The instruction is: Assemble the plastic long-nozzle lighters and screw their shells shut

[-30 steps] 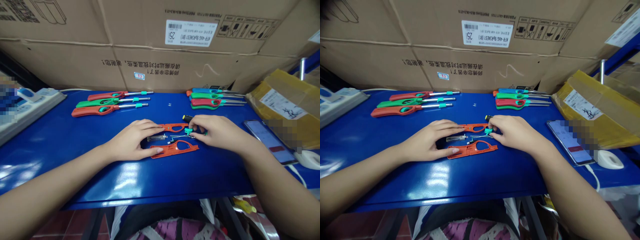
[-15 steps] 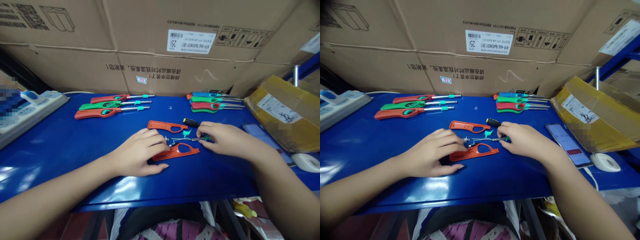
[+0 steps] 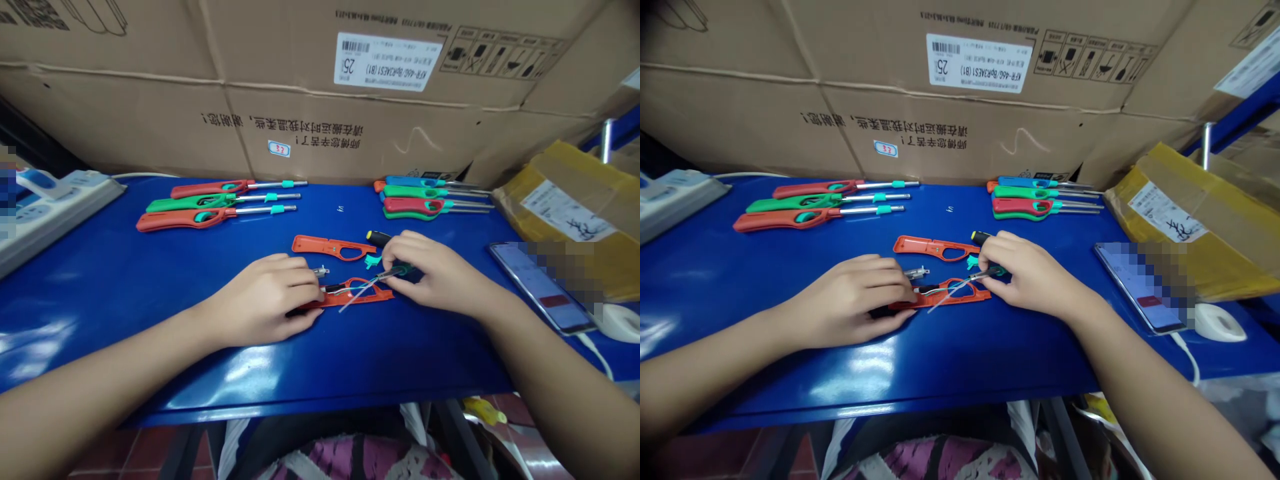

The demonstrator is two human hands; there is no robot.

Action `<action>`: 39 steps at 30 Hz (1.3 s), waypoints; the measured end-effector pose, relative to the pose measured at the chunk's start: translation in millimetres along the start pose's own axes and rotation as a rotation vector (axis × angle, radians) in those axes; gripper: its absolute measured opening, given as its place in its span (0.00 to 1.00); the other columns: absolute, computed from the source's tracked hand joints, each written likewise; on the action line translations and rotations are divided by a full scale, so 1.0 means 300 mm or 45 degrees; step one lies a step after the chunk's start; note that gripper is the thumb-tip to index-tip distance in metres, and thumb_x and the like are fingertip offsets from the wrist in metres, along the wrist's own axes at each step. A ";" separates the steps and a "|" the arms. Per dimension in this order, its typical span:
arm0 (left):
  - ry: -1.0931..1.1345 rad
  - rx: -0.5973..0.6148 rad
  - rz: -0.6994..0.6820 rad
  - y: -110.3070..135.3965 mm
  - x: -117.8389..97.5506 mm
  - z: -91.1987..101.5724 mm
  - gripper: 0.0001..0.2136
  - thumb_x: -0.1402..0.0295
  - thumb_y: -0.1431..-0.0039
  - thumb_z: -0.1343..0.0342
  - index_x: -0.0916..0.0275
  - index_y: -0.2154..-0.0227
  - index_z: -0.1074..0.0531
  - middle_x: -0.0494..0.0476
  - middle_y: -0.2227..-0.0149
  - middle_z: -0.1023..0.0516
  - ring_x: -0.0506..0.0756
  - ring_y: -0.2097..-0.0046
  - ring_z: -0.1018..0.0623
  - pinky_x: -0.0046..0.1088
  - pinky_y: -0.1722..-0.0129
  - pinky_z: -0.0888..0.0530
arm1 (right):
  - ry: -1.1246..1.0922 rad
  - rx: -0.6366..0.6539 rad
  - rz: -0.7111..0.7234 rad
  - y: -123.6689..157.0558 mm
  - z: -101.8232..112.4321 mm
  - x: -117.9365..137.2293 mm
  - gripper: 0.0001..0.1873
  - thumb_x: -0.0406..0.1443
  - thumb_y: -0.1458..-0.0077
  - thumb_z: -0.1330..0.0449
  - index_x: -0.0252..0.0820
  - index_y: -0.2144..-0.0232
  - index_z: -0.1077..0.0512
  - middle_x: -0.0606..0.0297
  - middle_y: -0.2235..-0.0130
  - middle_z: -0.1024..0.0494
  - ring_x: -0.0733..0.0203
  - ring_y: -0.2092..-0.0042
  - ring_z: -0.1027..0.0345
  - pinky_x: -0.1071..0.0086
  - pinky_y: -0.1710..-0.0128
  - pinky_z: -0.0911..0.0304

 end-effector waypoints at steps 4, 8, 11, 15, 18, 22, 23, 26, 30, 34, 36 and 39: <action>0.028 0.014 0.039 -0.001 0.007 0.000 0.05 0.69 0.35 0.44 0.61 0.63 0.23 0.54 0.63 0.20 0.54 0.61 0.23 0.32 0.60 0.30 | -0.084 0.007 0.023 -0.001 -0.008 0.004 0.05 0.34 0.38 0.42 0.44 0.67 0.35 0.61 0.62 0.25 0.56 0.58 0.32 0.64 0.58 0.36; 0.083 -0.008 0.101 -0.002 0.009 -0.001 0.05 0.66 0.36 0.42 0.61 0.63 0.25 0.54 0.63 0.21 0.54 0.61 0.23 0.32 0.58 0.29 | -0.062 0.007 -0.052 0.008 -0.011 0.004 0.05 0.37 0.37 0.41 0.44 0.65 0.34 0.63 0.63 0.23 0.59 0.63 0.29 0.68 0.63 0.37; 0.111 -0.146 0.162 -0.005 -0.001 0.003 0.12 0.60 0.37 0.39 0.63 0.58 0.28 0.57 0.59 0.21 0.56 0.57 0.23 0.33 0.57 0.28 | -0.045 -0.028 -0.017 0.006 -0.018 0.019 0.05 0.37 0.37 0.41 0.44 0.66 0.34 0.64 0.65 0.23 0.61 0.64 0.29 0.69 0.64 0.37; 0.114 -0.247 0.175 -0.011 -0.027 0.000 0.19 0.57 0.38 0.37 0.63 0.50 0.29 0.59 0.54 0.20 0.57 0.54 0.23 0.34 0.53 0.28 | -0.058 -0.034 0.107 -0.006 -0.045 0.061 0.04 0.35 0.35 0.43 0.45 0.65 0.34 0.65 0.65 0.24 0.62 0.64 0.29 0.69 0.64 0.38; 0.110 -0.247 0.157 -0.018 -0.049 -0.008 0.15 0.60 0.35 0.39 0.62 0.50 0.26 0.57 0.55 0.19 0.56 0.55 0.22 0.34 0.54 0.28 | -0.138 -0.046 0.173 -0.014 -0.068 0.094 0.03 0.34 0.34 0.44 0.44 0.63 0.34 0.64 0.63 0.25 0.62 0.61 0.30 0.70 0.61 0.36; 0.133 -0.262 0.178 -0.023 -0.068 -0.017 0.10 0.62 0.33 0.41 0.61 0.54 0.23 0.56 0.57 0.18 0.56 0.57 0.22 0.34 0.58 0.29 | -0.193 0.011 0.177 -0.020 -0.092 0.126 0.02 0.32 0.34 0.45 0.43 0.60 0.33 0.60 0.58 0.28 0.60 0.56 0.31 0.68 0.57 0.34; 0.137 -0.260 0.179 -0.023 -0.071 -0.019 0.09 0.63 0.33 0.42 0.61 0.55 0.23 0.56 0.58 0.18 0.55 0.58 0.22 0.34 0.58 0.30 | -0.197 0.040 0.184 -0.020 -0.096 0.132 0.03 0.32 0.34 0.46 0.43 0.59 0.33 0.60 0.57 0.29 0.60 0.56 0.31 0.67 0.56 0.34; 0.128 -0.273 0.160 -0.019 -0.071 -0.020 0.07 0.66 0.32 0.43 0.60 0.58 0.22 0.55 0.60 0.18 0.54 0.59 0.23 0.33 0.59 0.30 | -0.219 0.085 0.218 -0.022 -0.100 0.139 0.05 0.33 0.32 0.47 0.43 0.57 0.32 0.59 0.56 0.29 0.60 0.55 0.31 0.67 0.55 0.33; 0.112 -0.321 0.151 -0.014 -0.057 -0.014 0.06 0.68 0.35 0.40 0.60 0.59 0.21 0.54 0.62 0.17 0.55 0.60 0.23 0.34 0.61 0.30 | -0.253 0.056 0.210 -0.022 -0.083 0.117 0.05 0.36 0.32 0.45 0.43 0.57 0.31 0.59 0.56 0.27 0.60 0.54 0.30 0.67 0.54 0.33; 0.133 -0.367 0.151 -0.011 -0.042 -0.008 0.05 0.70 0.37 0.40 0.60 0.61 0.20 0.53 0.64 0.17 0.54 0.61 0.23 0.34 0.62 0.30 | -0.241 0.040 0.195 -0.021 -0.060 0.087 0.04 0.37 0.33 0.42 0.42 0.60 0.29 0.62 0.60 0.23 0.61 0.57 0.29 0.68 0.55 0.34; 0.157 -0.379 0.153 -0.009 -0.038 -0.008 0.05 0.71 0.37 0.40 0.60 0.61 0.20 0.53 0.64 0.17 0.54 0.62 0.23 0.34 0.62 0.30 | -0.228 0.037 0.184 -0.021 -0.055 0.079 0.05 0.37 0.33 0.42 0.42 0.60 0.28 0.63 0.60 0.22 0.61 0.57 0.28 0.68 0.55 0.34; 0.180 -0.375 0.157 -0.004 -0.034 -0.010 0.05 0.72 0.37 0.40 0.60 0.61 0.20 0.53 0.64 0.17 0.54 0.63 0.24 0.34 0.62 0.30 | -0.210 0.035 0.180 -0.020 -0.054 0.075 0.05 0.37 0.34 0.42 0.43 0.59 0.27 0.63 0.60 0.20 0.61 0.58 0.27 0.68 0.55 0.35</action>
Point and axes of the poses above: each hand's wrist, its own y-axis away from the middle knuckle, its own z-axis out of the back of the hand, x = y × z, the point moved 2 cm from there along -y, towards the middle knuckle
